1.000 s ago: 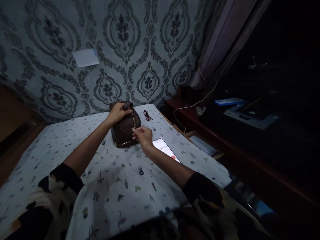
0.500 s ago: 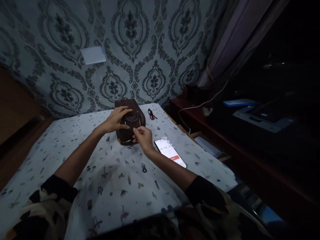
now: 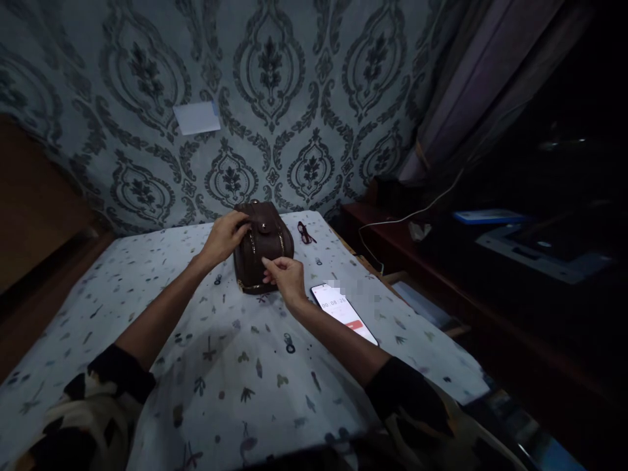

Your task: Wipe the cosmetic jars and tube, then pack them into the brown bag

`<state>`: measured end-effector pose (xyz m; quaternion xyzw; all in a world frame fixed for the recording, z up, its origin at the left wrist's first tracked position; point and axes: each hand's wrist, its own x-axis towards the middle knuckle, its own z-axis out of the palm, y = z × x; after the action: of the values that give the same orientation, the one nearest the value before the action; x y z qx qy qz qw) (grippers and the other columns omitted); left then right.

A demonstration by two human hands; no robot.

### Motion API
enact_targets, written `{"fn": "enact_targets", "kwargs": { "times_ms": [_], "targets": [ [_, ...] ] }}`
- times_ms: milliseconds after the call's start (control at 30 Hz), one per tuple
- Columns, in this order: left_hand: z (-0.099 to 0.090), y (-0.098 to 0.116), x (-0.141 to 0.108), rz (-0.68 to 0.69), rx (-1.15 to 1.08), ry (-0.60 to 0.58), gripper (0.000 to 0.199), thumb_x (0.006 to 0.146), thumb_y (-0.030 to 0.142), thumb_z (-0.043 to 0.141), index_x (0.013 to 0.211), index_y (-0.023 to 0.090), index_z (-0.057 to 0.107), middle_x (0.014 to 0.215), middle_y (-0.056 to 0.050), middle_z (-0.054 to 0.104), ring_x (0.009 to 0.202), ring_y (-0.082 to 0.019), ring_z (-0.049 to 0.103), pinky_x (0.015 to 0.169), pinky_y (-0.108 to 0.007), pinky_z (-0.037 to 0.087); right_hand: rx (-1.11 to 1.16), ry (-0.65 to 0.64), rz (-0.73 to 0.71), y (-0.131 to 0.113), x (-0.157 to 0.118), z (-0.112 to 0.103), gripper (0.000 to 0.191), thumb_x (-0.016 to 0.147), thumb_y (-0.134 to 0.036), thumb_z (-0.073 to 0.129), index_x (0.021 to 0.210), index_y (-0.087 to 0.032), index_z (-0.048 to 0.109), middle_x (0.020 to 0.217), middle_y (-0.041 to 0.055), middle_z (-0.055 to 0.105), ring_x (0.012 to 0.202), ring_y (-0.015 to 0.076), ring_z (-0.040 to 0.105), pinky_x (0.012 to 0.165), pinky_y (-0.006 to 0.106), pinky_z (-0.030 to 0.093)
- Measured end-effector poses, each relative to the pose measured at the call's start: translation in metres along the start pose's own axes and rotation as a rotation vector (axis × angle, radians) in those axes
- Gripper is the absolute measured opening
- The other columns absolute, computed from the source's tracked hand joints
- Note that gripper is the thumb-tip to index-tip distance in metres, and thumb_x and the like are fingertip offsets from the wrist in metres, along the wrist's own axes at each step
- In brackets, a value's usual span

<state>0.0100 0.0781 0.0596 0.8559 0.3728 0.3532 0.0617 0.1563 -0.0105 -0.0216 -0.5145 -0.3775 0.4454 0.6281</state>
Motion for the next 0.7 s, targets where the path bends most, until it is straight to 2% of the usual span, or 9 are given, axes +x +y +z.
{"fn": "enact_targets", "kwargs": {
  "times_ms": [133,333,533,633,700],
  "targets": [
    [0.004,0.001,0.003,-0.075,0.052,0.047,0.020,0.087,0.028,0.052,0.069,0.020,0.054,0.077,-0.003,0.058,0.077,-0.019,0.054,0.075,-0.031,0.042,0.003,0.000,0.004,0.000,0.001,0.000,0.030,0.071,-0.036,0.076,0.056,-0.017,0.060,0.049,-0.0016,0.063,0.040,0.0099,0.059,0.040,0.018,0.039],
    [0.007,0.002,0.003,-0.197,-0.093,0.040,0.019,0.084,0.029,0.051,0.068,0.019,0.053,0.069,0.001,0.052,0.069,-0.016,0.048,0.064,-0.027,0.036,0.009,-0.008,0.013,-0.001,0.002,-0.001,0.031,0.070,-0.038,0.078,0.056,-0.017,0.060,0.049,-0.0015,0.062,0.041,0.0105,0.060,0.040,0.017,0.040],
    [0.007,0.003,-0.004,-0.169,-0.163,0.043,0.020,0.080,0.032,0.054,0.065,0.019,0.052,0.069,0.001,0.052,0.066,-0.014,0.046,0.063,-0.028,0.035,0.018,-0.004,0.023,-0.001,0.002,-0.001,0.030,0.072,-0.035,0.077,0.055,-0.018,0.059,0.050,-0.0013,0.063,0.041,0.0103,0.060,0.040,0.018,0.040],
    [0.002,0.006,-0.006,-0.170,-0.178,-0.007,0.019,0.079,0.033,0.054,0.067,0.019,0.052,0.070,0.001,0.052,0.064,-0.015,0.045,0.062,-0.028,0.035,0.030,-0.009,0.031,-0.001,0.002,-0.001,0.029,0.073,-0.032,0.076,0.054,-0.018,0.058,0.050,-0.0015,0.063,0.041,0.0098,0.060,0.039,0.017,0.038],
    [-0.003,0.011,-0.005,-0.148,-0.107,-0.061,0.018,0.080,0.032,0.055,0.067,0.020,0.052,0.069,0.000,0.052,0.065,-0.016,0.046,0.063,-0.029,0.036,0.042,-0.014,0.037,-0.001,0.002,-0.001,0.029,0.072,-0.031,0.077,0.055,-0.017,0.058,0.050,-0.0019,0.063,0.041,0.0096,0.060,0.040,0.017,0.038]
  ]
}}
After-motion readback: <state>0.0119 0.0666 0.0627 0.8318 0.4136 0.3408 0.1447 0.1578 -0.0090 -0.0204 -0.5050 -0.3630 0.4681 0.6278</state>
